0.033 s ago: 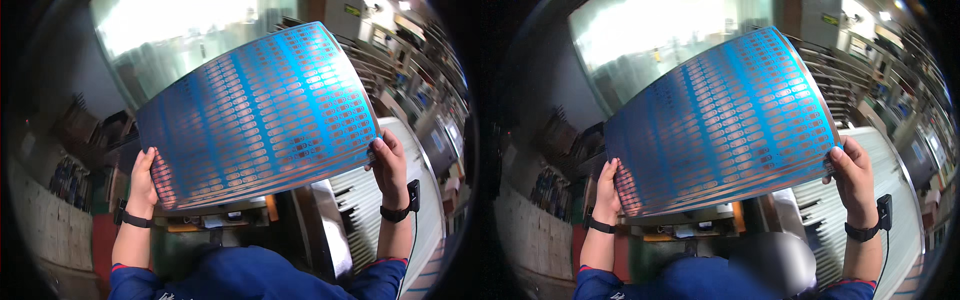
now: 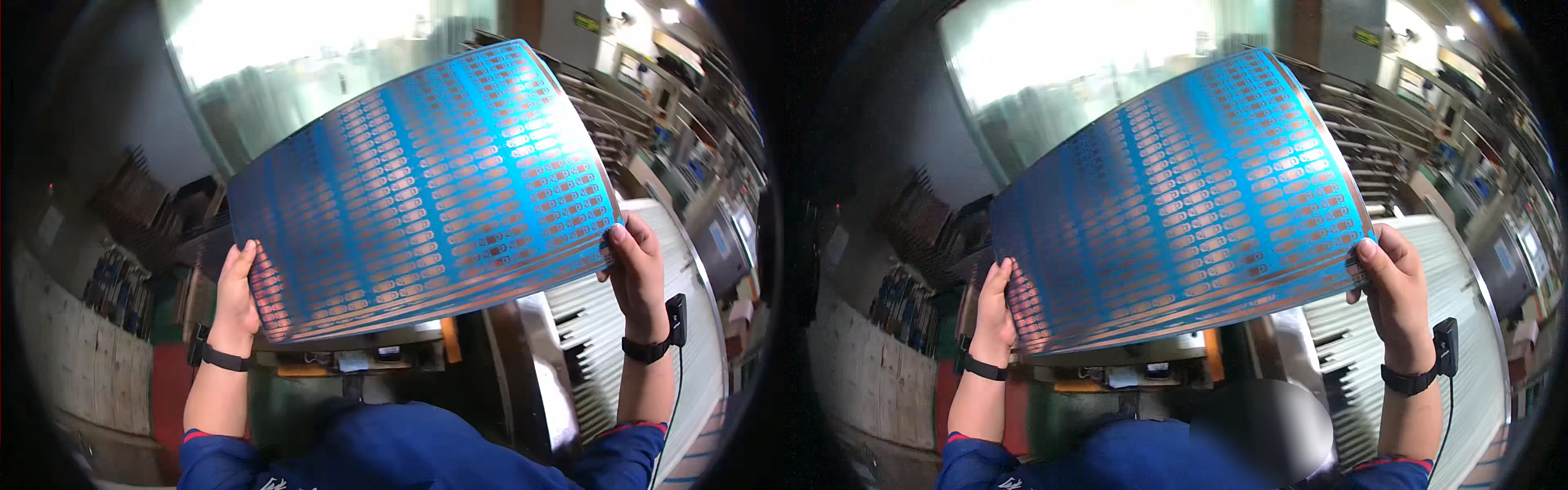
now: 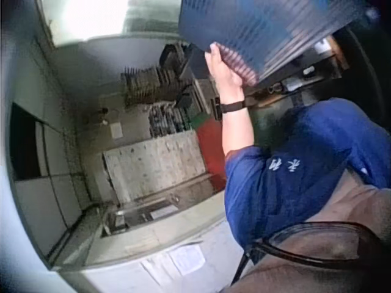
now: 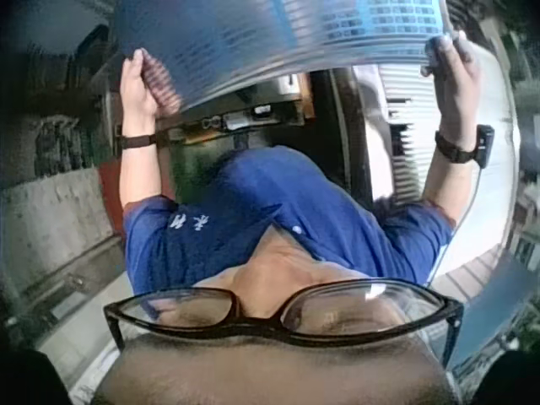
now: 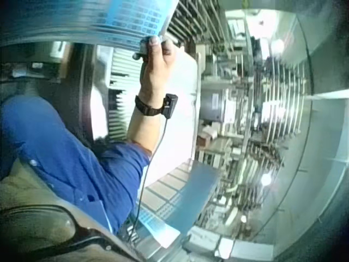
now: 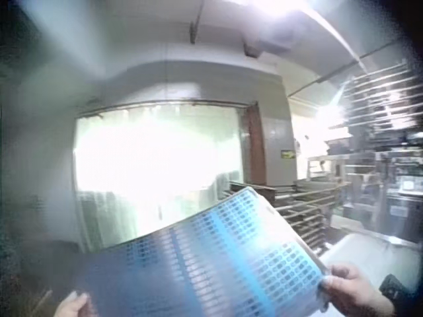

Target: Marking labels and then placing large printed circuit board sheets into a specialized storage rack.

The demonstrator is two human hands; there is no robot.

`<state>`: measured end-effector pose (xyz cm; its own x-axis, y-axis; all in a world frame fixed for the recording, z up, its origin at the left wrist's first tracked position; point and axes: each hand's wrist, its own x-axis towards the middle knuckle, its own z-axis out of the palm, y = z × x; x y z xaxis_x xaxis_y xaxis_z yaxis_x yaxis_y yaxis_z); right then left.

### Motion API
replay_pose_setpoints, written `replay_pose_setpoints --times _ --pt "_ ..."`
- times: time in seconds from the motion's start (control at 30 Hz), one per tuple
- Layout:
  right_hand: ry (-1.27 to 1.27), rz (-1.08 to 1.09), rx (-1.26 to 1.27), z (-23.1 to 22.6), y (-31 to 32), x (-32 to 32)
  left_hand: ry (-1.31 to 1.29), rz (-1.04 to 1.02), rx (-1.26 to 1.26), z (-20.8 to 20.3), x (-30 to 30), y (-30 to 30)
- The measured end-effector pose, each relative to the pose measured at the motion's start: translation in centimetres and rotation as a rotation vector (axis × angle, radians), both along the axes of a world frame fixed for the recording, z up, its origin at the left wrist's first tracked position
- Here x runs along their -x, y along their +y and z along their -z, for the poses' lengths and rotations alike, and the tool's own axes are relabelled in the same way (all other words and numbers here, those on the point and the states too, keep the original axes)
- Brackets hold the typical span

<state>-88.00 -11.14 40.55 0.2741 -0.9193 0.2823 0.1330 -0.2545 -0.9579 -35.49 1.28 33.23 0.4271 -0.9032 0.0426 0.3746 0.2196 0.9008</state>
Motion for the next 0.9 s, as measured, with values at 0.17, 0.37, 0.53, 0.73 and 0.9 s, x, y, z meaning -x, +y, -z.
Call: replay_pose_setpoints --times 0.17,0.37,0.53,0.73,0.9 --pt "0.130 -0.112 -0.016 0.7 -0.7 -6.8 0.007 -0.107 0.037 2.0 -4.9 3.9" --pt "0.321 -0.204 0.073 -0.2 0.5 -16.8 0.010 -0.187 0.098 1.6 -14.9 5.6" --pt "0.394 -0.164 0.033 -0.3 0.5 -25.7 -0.045 -0.176 0.112 1.6 -24.9 5.9" --pt "0.406 -0.082 0.023 -0.2 0.0 -33.4 -0.008 -0.168 0.060 1.5 -32.7 4.6" --pt "0.377 -0.015 -0.026 -0.3 -1.3 -35.4 0.018 -0.164 0.047 2.4 -34.6 3.8"
